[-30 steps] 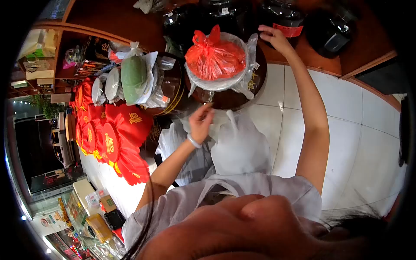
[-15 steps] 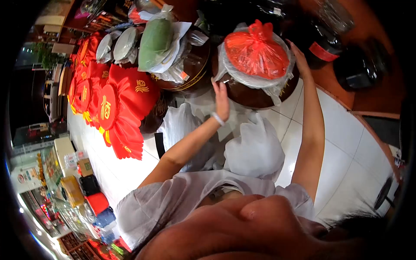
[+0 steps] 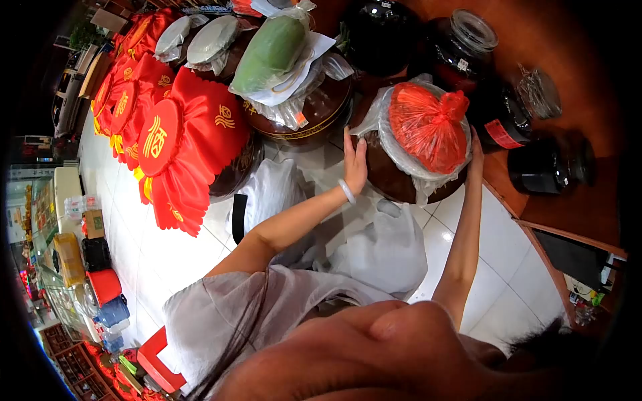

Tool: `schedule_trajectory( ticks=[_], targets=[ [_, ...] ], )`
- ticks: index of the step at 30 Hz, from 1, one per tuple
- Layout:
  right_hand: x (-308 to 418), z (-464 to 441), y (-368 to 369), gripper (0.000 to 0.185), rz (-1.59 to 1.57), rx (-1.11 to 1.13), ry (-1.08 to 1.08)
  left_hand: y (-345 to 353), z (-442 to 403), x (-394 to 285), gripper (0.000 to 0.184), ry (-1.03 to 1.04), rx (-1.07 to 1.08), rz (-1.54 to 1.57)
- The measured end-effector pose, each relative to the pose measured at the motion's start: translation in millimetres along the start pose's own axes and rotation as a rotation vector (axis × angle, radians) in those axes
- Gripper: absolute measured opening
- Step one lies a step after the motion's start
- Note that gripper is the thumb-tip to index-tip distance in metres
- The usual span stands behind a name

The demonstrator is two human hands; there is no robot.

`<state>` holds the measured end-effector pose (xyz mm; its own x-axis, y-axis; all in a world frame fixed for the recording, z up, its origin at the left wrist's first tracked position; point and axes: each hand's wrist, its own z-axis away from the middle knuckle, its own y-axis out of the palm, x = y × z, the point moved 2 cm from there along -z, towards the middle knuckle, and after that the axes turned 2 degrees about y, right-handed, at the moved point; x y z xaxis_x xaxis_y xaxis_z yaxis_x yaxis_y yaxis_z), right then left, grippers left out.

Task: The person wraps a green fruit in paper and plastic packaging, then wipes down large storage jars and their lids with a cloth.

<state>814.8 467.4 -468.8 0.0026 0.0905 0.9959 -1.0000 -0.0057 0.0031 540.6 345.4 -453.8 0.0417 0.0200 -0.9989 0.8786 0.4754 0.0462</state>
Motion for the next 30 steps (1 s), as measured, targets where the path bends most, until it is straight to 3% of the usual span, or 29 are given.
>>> schedule_trajectory(
  ticks=[7,9,14,18,21,23,25,30],
  targets=[
    [15,56,15,0.056,-0.195,-0.201,0.006,-5,-30,31,0.058,-0.011,0.089,0.087],
    [-4,58,6,0.048,-0.14,-0.239,-0.07,-5,-41,25,0.06,-0.051,0.161,0.132],
    [-2,81,27,0.047,-0.144,-0.403,-0.056,-8,-62,18,0.063,-0.028,0.051,-0.065],
    [1,89,30,0.048,-0.038,-0.454,-0.076,-22,-34,14,0.063,-0.023,0.005,0.013],
    [-12,87,23,0.049,-0.093,-0.431,-0.053,-23,8,-2,0.067,-0.257,0.091,0.145],
    [-10,89,26,0.051,-0.093,-0.447,-0.038,-9,17,22,0.069,-0.116,0.075,-0.018],
    [-5,90,27,0.053,0.031,-0.47,-0.066,-4,16,17,0.068,-0.082,0.036,-0.018],
    [-1,97,42,0.053,-0.098,-0.465,-0.03,-6,2,11,0.065,-0.031,0.024,-0.048]
  ],
)
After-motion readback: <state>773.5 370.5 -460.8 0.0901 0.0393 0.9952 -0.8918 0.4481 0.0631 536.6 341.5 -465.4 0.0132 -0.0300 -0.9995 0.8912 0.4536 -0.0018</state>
